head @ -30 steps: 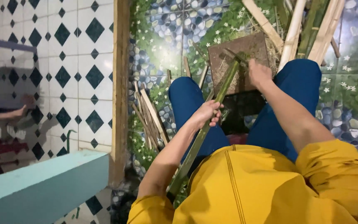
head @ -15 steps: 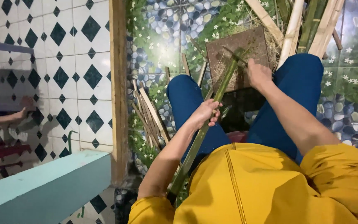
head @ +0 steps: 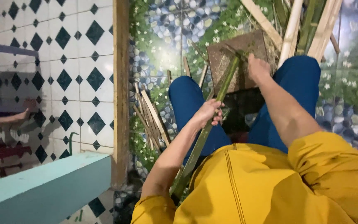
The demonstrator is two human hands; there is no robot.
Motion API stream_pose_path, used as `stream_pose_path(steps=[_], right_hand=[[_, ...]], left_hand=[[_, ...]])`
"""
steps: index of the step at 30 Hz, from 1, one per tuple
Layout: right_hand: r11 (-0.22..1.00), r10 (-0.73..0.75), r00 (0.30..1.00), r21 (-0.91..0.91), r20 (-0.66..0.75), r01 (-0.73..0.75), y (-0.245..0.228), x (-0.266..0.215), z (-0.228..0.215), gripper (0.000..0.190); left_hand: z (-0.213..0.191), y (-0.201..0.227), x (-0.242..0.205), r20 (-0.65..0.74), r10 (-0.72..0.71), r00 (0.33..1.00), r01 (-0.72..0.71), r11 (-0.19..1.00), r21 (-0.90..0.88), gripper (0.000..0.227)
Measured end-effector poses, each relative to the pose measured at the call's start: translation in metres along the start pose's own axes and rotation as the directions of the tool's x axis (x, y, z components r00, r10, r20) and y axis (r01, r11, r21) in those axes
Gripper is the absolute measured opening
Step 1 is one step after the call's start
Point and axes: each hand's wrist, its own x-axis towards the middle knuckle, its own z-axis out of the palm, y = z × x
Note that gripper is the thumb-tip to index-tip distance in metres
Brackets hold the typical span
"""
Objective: The person shaves and thins bamboo strips using a knife against a wooden block.
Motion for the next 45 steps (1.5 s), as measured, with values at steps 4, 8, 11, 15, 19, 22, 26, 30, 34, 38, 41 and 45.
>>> stream_pose_path(steps=[4, 8, 11, 15, 19, 22, 26, 30, 34, 38, 41, 45], right_hand=[[1.0, 0.002, 1.0, -0.001, 0.018, -0.002, -0.007, -0.009, -0.004, 0.029], [1.0, 0.015, 0.997, -0.007, 0.07, -0.014, 0.005, -0.013, -0.003, 0.033], [1.0, 0.021, 0.998, 0.021, 0.052, -0.022, 0.006, -0.012, -0.007, 0.027], [1.0, 0.023, 0.999, 0.018, 0.027, -0.023, 0.008, -0.004, -0.004, 0.024], [1.0, -0.001, 1.0, -0.031, 0.019, 0.001, 0.012, 0.0, 0.0, 0.022], [0.999, -0.013, 1.0, -0.031, 0.026, 0.014, 0.012, 0.006, 0.003, 0.02], [0.999, 0.046, 0.998, 0.023, 0.049, -0.047, 0.008, 0.023, 0.011, 0.019], [0.996, 0.072, 0.994, 0.046, 0.088, -0.076, 0.002, 0.026, 0.011, 0.021], [0.992, 0.061, 0.99, 0.106, 0.124, -0.075, -0.006, -0.012, -0.008, 0.021], [0.998, 0.044, 0.994, 0.037, 0.099, -0.048, 0.006, -0.014, -0.007, 0.022], [0.999, 0.034, 0.997, 0.016, 0.067, -0.035, 0.004, -0.009, -0.011, 0.023], [1.0, 0.021, 0.999, -0.02, 0.03, -0.021, 0.016, 0.009, 0.011, 0.025]], left_hand=[[-0.004, -0.009, 0.009, 0.004, 0.014, 1.0, -0.013, 0.999, -0.038, 0.046], [-0.004, -0.012, 0.011, 0.024, 0.003, 1.0, -0.003, 1.0, -0.017, 0.033], [-0.004, -0.011, 0.01, 0.025, -0.017, 1.0, 0.017, 1.0, -0.011, 0.034], [-0.003, -0.008, 0.008, 0.026, -0.014, 1.0, 0.014, 1.0, 0.004, 0.033], [0.001, -0.004, 0.006, 0.054, -0.004, 0.999, 0.002, 1.0, 0.028, 0.032], [0.006, -0.003, 0.006, 0.045, 0.021, 0.999, -0.021, 1.0, 0.006, 0.028], [0.009, -0.004, 0.011, 0.046, 0.006, 0.999, -0.005, 1.0, -0.024, 0.026], [0.009, 0.003, 0.001, 0.046, -0.009, 0.999, 0.009, 1.0, -0.016, 0.024], [0.002, 0.011, -0.006, 0.078, 0.009, 0.997, -0.009, 1.0, 0.001, 0.024], [0.003, 0.008, -0.007, 0.086, -0.008, 0.996, 0.006, 1.0, 0.022, 0.024], [0.004, 0.009, -0.004, 0.076, -0.01, 0.997, 0.01, 1.0, 0.003, 0.023], [0.006, 0.012, -0.007, 0.076, -0.011, 0.997, 0.012, 1.0, -0.004, 0.024]])
